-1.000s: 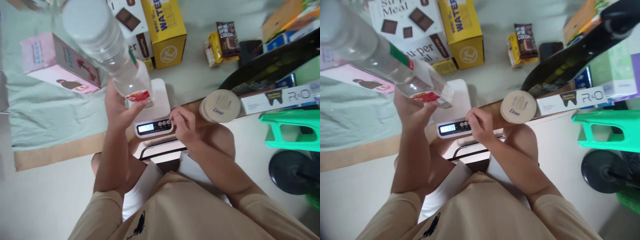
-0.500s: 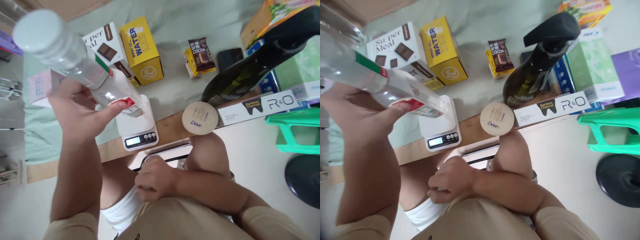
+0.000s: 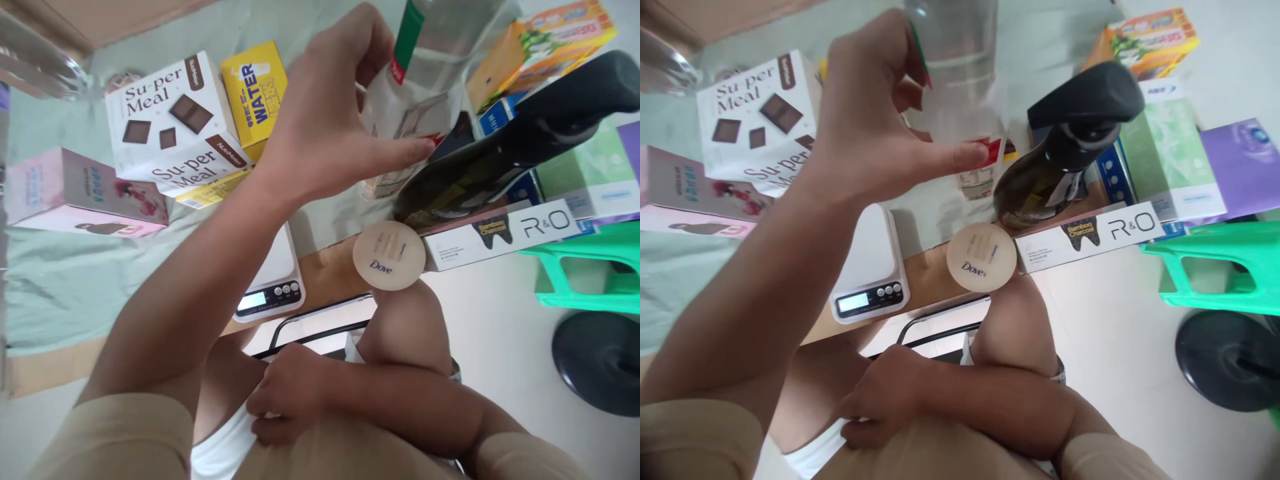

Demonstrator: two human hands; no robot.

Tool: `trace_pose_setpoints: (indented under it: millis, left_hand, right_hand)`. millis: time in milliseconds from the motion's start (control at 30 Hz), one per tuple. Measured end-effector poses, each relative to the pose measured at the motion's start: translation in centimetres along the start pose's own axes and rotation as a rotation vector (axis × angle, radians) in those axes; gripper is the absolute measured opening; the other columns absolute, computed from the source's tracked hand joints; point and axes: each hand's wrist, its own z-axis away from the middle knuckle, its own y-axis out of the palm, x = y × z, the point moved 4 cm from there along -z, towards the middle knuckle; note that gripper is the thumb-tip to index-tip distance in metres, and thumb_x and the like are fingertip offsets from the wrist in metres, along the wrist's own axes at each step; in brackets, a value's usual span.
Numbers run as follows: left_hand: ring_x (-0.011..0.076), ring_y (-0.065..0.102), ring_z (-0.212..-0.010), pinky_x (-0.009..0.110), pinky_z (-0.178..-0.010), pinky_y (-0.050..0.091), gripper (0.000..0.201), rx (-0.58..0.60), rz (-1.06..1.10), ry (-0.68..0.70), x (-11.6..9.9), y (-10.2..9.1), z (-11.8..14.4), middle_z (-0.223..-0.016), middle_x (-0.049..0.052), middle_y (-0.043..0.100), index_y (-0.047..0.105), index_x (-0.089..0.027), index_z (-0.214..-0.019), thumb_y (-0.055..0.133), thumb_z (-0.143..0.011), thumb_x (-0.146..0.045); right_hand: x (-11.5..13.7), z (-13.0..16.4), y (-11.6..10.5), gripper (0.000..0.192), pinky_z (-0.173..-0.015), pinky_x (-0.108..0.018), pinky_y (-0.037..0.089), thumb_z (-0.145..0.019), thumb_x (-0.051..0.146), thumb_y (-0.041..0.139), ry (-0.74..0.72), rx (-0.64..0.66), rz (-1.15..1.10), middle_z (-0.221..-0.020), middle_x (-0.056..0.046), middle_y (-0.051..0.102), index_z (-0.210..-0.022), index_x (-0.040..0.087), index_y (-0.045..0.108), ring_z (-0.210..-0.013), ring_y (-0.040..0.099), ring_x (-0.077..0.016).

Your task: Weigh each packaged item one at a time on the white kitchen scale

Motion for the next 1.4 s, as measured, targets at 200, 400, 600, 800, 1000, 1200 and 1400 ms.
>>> trace_pose_setpoints:
  millis: [200, 400, 600, 800, 1000, 1200, 1400]
  left_hand:
    - [0.0132, 0.070, -0.094, 0.034, -0.081, 0.057, 0.088, 0.111, -0.104, -0.122, -0.2, 1.6, -1.2, -0.088, -0.005, 0.048, 0.057, -0.015, -0.103, 0.037, -0.082, -0.098]
    - [0.0161, 0.070, -0.098, 0.035, -0.085, 0.056, 0.093, 0.174, -0.184, -0.095, 0.2, 2.8, -1.3, -0.092, -0.003, 0.048, 0.052, -0.015, -0.107, 0.029, -0.080, -0.101]
    - [0.0183, 0.070, -0.094, 0.032, -0.082, 0.052, 0.098, 0.132, -0.102, -0.178, 1.5, 4.1, -0.2, -0.089, -0.003, 0.052, 0.057, -0.014, -0.104, 0.039, -0.072, -0.104]
    - [0.0187, 0.070, -0.101, 0.033, -0.090, 0.050, 0.085, 0.207, -0.002, -0.205, 2.6, 5.6, 0.4, -0.100, -0.001, 0.060, 0.055, -0.013, -0.109, 0.062, -0.078, -0.092]
    - [0.0238, 0.068, -0.111, 0.043, -0.099, 0.054, 0.073, 0.276, 0.009, -0.256, 2.4, 5.4, 0.4, -0.106, 0.001, 0.058, 0.051, -0.012, -0.113, 0.076, -0.083, -0.074]
    - [0.0226, 0.060, -0.122, 0.041, -0.101, 0.058, 0.066, 0.362, 0.366, -0.344, 2.8, 5.2, 1.3, -0.132, 0.009, 0.061, 0.052, -0.015, -0.128, 0.091, -0.082, -0.041]
    - [0.0237, 0.064, -0.125, 0.041, -0.104, 0.056, 0.060, 0.428, 0.265, -0.279, 1.7, 3.8, 0.5, -0.136, 0.007, 0.067, 0.060, -0.011, -0.138, 0.083, -0.086, -0.032]
  right_hand:
    - [0.3, -0.1, -0.2, 0.038, -0.051, -0.027, 0.023, -0.098, 0.052, 0.052, -0.007, -0.037, -0.021, -0.090, 0.003, 0.081, -0.080, 0.021, 0.064, -0.076, 0.069, -0.0119]
    - [-0.2, -0.2, 0.3, 0.038, -0.051, -0.028, 0.020, -0.099, 0.049, 0.047, -0.024, -0.138, 0.012, -0.085, 0.002, 0.079, -0.075, 0.020, 0.057, -0.078, 0.071, -0.0130]
    - [-0.9, 0.0, -0.1, 0.036, -0.051, -0.028, 0.019, -0.098, 0.046, 0.045, 0.017, -0.269, -0.005, -0.079, 0.000, 0.075, -0.077, 0.020, 0.057, -0.066, 0.060, -0.0124]
    - [-1.6, 0.4, -0.8, 0.037, -0.056, -0.025, 0.020, -0.100, 0.047, 0.045, 0.079, -0.425, -0.076, -0.068, -0.001, 0.066, -0.081, 0.020, 0.064, -0.055, 0.039, -0.0094]
    - [-2.0, 1.2, -2.1, 0.037, -0.058, -0.024, 0.026, -0.092, 0.045, 0.053, 0.055, -0.607, -0.278, -0.059, 0.001, 0.057, -0.066, 0.018, 0.056, -0.057, 0.040, -0.0079]
    - [-2.6, 3.5, -4.2, 0.036, -0.055, -0.023, 0.033, -0.096, 0.040, 0.053, -0.060, -1.064, -0.937, -0.059, 0.000, 0.053, -0.068, 0.017, 0.056, -0.054, 0.043, -0.0070]
    - [-3.7, 4.3, -4.2, 0.062, -0.050, -0.026, 0.022, -0.096, 0.075, 0.040, 0.028, -1.306, -1.196, -0.053, 0.003, 0.031, -0.065, 0.021, 0.039, -0.050, 0.025, -0.0082]
